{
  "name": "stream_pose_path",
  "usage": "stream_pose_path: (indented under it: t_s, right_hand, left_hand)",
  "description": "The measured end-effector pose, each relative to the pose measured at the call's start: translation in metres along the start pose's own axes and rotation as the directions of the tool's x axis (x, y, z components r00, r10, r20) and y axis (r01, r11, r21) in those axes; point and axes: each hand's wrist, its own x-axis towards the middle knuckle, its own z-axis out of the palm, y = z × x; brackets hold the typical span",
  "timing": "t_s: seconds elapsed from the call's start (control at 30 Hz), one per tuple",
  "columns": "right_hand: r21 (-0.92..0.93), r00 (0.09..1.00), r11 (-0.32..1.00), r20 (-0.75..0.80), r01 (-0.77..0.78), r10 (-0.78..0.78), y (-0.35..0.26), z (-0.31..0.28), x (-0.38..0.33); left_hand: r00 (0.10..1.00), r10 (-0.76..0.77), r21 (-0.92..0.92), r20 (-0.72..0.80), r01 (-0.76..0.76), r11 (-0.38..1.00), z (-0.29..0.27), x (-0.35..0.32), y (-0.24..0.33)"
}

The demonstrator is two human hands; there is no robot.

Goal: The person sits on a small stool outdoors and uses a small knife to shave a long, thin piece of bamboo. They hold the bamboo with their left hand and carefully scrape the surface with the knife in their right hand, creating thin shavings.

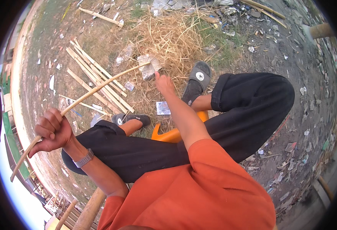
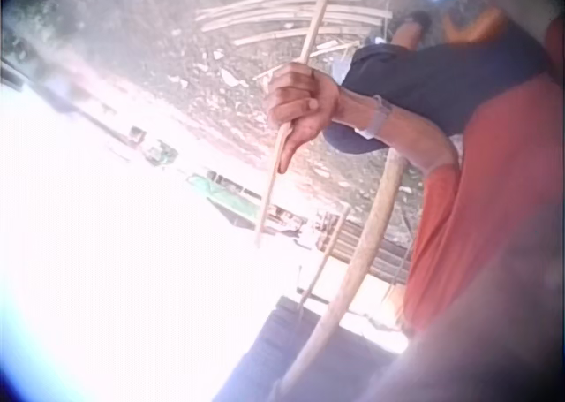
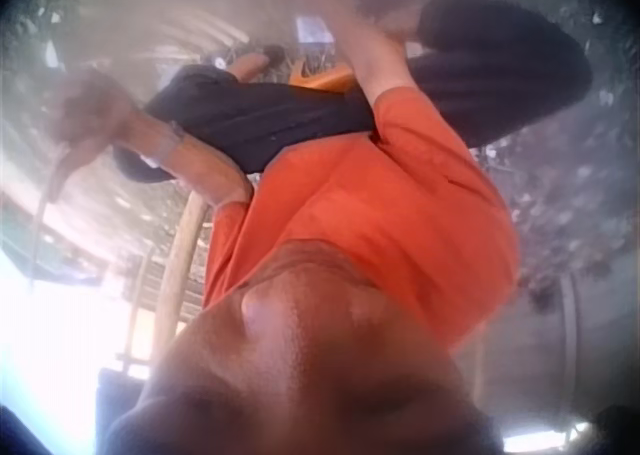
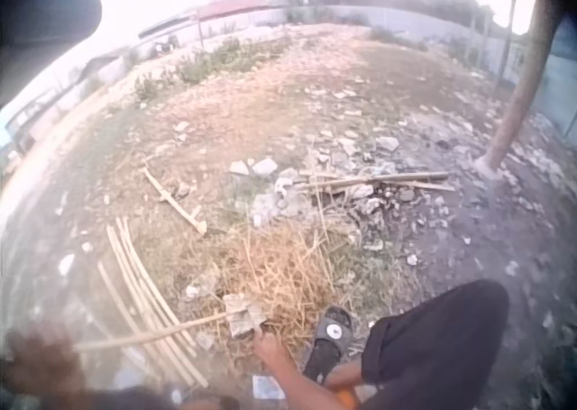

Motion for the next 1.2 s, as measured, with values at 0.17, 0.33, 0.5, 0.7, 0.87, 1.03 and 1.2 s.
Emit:
stream_pose_path:
  t_s: [0.17,0.33,0.5,0.7,0.87,1.03,1.2]
  right_hand:
    - [0.053,0.999,0.998,0.036,0.039,-0.041,-0.027,-0.018,-0.015]
    - [0.202,0.906,0.913,0.166,0.355,-0.390,-0.098,-0.077,-0.138]
    - [0.207,0.928,0.908,0.000,0.364,-0.372,-0.078,-0.049,-0.144]
    - [0.295,0.867,0.822,-0.047,0.487,-0.496,-0.098,-0.061,-0.176]
    - [0.263,0.883,0.845,-0.077,0.466,-0.463,-0.110,-0.055,-0.185]
    - [0.249,0.914,0.882,-0.039,0.401,-0.405,-0.100,-0.051,-0.181]
    - [0.288,0.897,0.856,-0.023,0.428,-0.441,-0.109,-0.059,-0.193]
  left_hand:
    - [0.997,-0.011,-0.028,-0.076,0.009,1.000,-0.006,-0.006,0.004]
    - [0.999,-0.020,-0.004,-0.031,0.019,1.000,-0.010,-0.009,0.008]
    - [1.000,-0.014,-0.018,0.027,0.014,1.000,0.007,-0.003,0.002]
    - [0.999,0.022,-0.031,0.028,-0.021,0.999,0.008,-0.008,-0.003]
    - [0.988,0.007,0.001,-0.156,-0.007,1.000,0.015,-0.010,-0.001]
    - [0.989,0.008,0.025,-0.151,-0.005,1.000,0.019,-0.011,-0.004]
    - [0.992,-0.008,0.048,-0.123,0.014,0.999,0.020,-0.011,-0.005]
